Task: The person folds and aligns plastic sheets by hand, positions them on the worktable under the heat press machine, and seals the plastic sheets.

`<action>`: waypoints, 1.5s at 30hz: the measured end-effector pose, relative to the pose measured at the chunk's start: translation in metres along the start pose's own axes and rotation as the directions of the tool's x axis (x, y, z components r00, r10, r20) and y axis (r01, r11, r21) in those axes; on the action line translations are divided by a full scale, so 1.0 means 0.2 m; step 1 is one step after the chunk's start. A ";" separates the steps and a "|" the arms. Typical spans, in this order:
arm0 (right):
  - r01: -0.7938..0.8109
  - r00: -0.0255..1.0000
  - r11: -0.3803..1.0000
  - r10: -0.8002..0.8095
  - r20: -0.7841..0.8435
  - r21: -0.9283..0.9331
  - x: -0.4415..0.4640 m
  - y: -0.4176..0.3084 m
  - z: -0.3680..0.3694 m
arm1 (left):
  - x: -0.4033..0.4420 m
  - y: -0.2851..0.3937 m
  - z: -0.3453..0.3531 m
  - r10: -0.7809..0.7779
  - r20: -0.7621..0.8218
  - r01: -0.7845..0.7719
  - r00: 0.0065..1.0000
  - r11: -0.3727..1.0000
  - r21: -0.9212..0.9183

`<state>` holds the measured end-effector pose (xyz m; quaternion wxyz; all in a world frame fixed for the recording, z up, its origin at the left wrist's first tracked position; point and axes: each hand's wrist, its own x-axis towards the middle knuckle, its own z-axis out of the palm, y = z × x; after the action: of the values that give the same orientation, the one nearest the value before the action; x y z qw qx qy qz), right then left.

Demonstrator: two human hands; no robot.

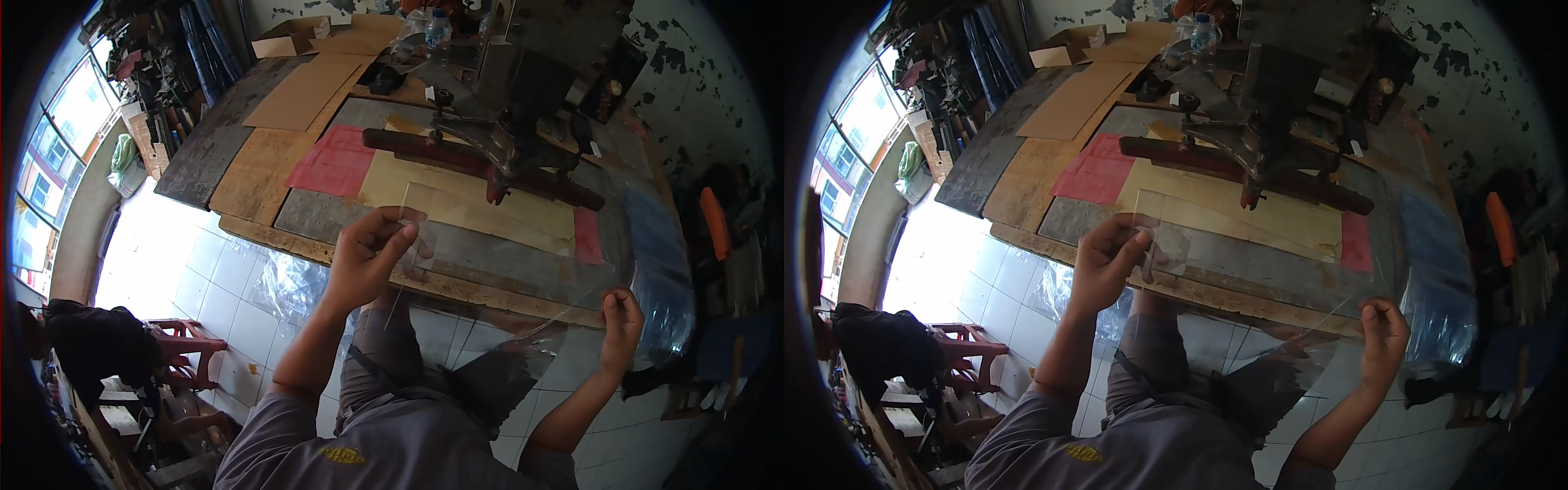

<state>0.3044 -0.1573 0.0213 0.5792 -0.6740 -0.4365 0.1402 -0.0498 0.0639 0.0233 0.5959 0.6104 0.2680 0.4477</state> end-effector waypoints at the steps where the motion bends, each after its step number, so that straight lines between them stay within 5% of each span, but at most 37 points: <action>1: -0.001 1.000 1.000 0.001 0.008 -0.002 0.00 -0.01 0.00 | -0.01 0.02 0.00 0.002 -0.010 -0.002 1.000 1.000 0.011; 20: -0.103 0.995 0.995 0.102 -0.012 -0.005 0.01 0.03 -0.04 | -0.08 0.10 0.07 0.027 -0.014 -0.025 1.000 0.991 0.133; 45: -0.014 1.000 1.000 0.014 0.001 -0.008 -0.09 -0.28 0.06 | 0.00 -0.12 -0.03 0.015 -0.164 0.004 0.986 0.994 0.113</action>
<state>0.2622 -0.1656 0.0635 0.5754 -0.6792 -0.4327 0.1430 -0.0506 0.0705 -0.0008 0.5351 0.6048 0.3394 0.4824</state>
